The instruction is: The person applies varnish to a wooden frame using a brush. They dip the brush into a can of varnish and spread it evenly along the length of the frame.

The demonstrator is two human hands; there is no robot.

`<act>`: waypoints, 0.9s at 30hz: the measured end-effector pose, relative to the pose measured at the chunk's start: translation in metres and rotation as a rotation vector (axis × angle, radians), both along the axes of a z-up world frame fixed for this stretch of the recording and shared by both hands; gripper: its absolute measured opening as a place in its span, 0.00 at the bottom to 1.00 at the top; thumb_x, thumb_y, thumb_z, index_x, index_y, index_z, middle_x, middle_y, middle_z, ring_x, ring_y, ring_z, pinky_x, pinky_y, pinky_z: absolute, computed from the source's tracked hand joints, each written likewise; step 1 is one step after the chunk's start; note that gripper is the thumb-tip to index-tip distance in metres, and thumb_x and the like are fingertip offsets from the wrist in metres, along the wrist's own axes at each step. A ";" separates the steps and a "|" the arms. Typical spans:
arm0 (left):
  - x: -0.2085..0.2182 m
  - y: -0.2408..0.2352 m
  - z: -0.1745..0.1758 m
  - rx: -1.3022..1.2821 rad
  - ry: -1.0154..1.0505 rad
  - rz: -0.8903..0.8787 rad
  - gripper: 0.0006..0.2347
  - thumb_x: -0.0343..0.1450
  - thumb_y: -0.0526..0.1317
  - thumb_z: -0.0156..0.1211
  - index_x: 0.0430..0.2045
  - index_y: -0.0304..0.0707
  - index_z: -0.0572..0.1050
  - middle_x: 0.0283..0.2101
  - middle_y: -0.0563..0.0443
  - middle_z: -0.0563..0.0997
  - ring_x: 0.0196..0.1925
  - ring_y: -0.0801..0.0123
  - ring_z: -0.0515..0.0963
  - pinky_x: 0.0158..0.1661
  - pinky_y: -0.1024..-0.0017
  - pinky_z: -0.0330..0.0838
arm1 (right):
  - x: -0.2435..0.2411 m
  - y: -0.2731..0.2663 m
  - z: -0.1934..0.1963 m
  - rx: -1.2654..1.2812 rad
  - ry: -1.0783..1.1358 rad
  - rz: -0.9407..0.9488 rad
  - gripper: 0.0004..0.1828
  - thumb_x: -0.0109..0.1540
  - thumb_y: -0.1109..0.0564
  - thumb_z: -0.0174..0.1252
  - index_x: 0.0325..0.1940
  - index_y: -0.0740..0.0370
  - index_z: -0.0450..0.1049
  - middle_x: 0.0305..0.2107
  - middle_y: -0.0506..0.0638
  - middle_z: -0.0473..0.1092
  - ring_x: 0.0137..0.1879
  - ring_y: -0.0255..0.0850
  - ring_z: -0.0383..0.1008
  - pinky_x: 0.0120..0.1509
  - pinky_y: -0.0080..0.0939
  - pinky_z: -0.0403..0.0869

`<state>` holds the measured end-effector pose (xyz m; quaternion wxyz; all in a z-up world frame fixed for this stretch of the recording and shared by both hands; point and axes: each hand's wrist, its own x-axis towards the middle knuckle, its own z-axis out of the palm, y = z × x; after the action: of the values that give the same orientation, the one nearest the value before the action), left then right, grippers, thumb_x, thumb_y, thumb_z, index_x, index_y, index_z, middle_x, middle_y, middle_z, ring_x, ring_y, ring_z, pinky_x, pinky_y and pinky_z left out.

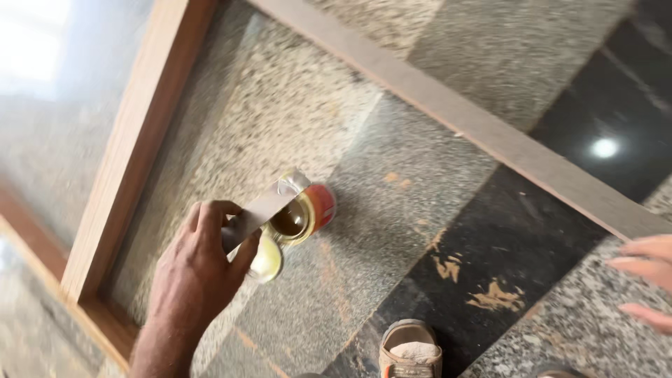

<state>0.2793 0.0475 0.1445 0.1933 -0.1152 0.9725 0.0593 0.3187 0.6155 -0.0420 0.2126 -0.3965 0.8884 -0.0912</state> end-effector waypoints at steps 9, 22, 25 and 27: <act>0.036 -0.038 -0.019 -0.283 -0.124 -0.260 0.23 0.63 0.44 0.72 0.54 0.45 0.77 0.47 0.47 0.81 0.45 0.62 0.79 0.48 0.63 0.78 | -0.080 -0.344 -0.072 -0.579 -0.418 -0.066 0.68 0.42 0.39 0.80 0.74 0.51 0.43 0.71 0.66 0.48 0.75 0.66 0.49 0.70 0.73 0.58; 0.034 -0.031 -0.035 -0.326 -0.015 -0.295 0.18 0.65 0.38 0.68 0.50 0.48 0.78 0.47 0.49 0.81 0.44 0.63 0.78 0.46 0.63 0.77 | -0.077 -0.427 -0.081 -0.889 -0.412 -0.134 0.64 0.47 0.45 0.82 0.73 0.58 0.45 0.58 0.59 0.65 0.64 0.50 0.71 0.69 0.50 0.74; 0.036 -0.018 -0.022 -0.214 0.040 -0.279 0.22 0.62 0.41 0.69 0.52 0.49 0.78 0.49 0.49 0.80 0.44 0.61 0.78 0.45 0.60 0.76 | -0.073 -0.409 -0.062 -0.971 -0.320 -0.121 0.64 0.47 0.45 0.81 0.74 0.58 0.45 0.59 0.59 0.65 0.66 0.50 0.70 0.70 0.49 0.76; 0.039 -0.007 0.000 -0.122 -0.012 -0.230 0.25 0.60 0.44 0.70 0.54 0.49 0.78 0.50 0.48 0.80 0.44 0.59 0.77 0.44 0.58 0.75 | -0.068 -0.390 -0.034 -0.872 -0.272 -0.197 0.64 0.44 0.48 0.83 0.72 0.58 0.47 0.59 0.60 0.65 0.66 0.54 0.68 0.68 0.53 0.74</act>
<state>0.3185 0.0406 0.1444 0.1973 -0.0146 0.9800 -0.0234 0.2506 0.2259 -0.0757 0.1312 -0.3468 0.7647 -0.5271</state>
